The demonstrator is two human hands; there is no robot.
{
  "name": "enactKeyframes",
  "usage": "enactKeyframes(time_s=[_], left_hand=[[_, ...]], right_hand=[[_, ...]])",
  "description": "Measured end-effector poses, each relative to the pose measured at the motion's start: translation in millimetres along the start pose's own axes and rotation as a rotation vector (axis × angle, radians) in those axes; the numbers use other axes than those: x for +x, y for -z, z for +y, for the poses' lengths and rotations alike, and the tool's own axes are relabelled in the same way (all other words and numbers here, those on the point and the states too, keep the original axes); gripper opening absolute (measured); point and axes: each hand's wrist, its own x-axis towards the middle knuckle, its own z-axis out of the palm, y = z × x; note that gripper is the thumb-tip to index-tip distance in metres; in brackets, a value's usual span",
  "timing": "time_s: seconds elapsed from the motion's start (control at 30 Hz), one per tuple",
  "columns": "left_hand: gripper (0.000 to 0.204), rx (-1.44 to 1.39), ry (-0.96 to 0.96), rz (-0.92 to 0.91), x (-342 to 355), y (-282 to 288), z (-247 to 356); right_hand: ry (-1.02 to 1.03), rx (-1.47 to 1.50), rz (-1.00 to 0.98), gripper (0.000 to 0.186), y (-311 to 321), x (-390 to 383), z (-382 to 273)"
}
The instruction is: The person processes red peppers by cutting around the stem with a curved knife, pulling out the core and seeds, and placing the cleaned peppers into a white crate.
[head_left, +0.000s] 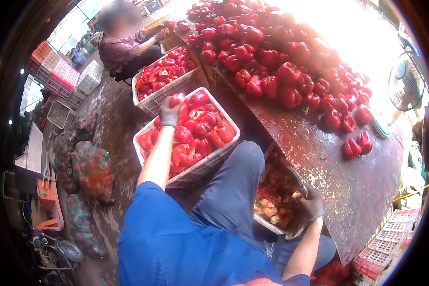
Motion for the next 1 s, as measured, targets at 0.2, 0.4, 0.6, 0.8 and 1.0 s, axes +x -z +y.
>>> enactKeyframes(time_s=[0.2, 0.4, 0.6, 0.8, 1.0], left_hand=[[0.052, 1.005, 0.084, -0.78, -25.9, 40.4, -107.0], [0.045, 1.247, -0.249, -1.271, 1.1, 60.1, -131.2], [0.046, 0.378, 0.151, -0.501, 2.2, -14.4, -32.1], [0.042, -0.216, -0.211, -0.848, -60.1, -196.8, 230.7], [0.046, -0.069, -0.869, -0.896, -180.0, -354.3, 411.6]], right_hand=[[-0.115, 0.076, 0.019, 0.042, 0.0, -5.4, -12.1], [-0.111, -0.083, -0.023, 0.046, 8.5, -2.4, -24.0], [0.043, -0.061, 0.137, 0.048, 25.5, -6.2, 8.9], [-0.075, 0.295, 0.396, 0.043, 55.7, -24.2, -3.8], [-0.122, 0.783, 0.527, 0.046, 75.7, -30.9, -2.7]])
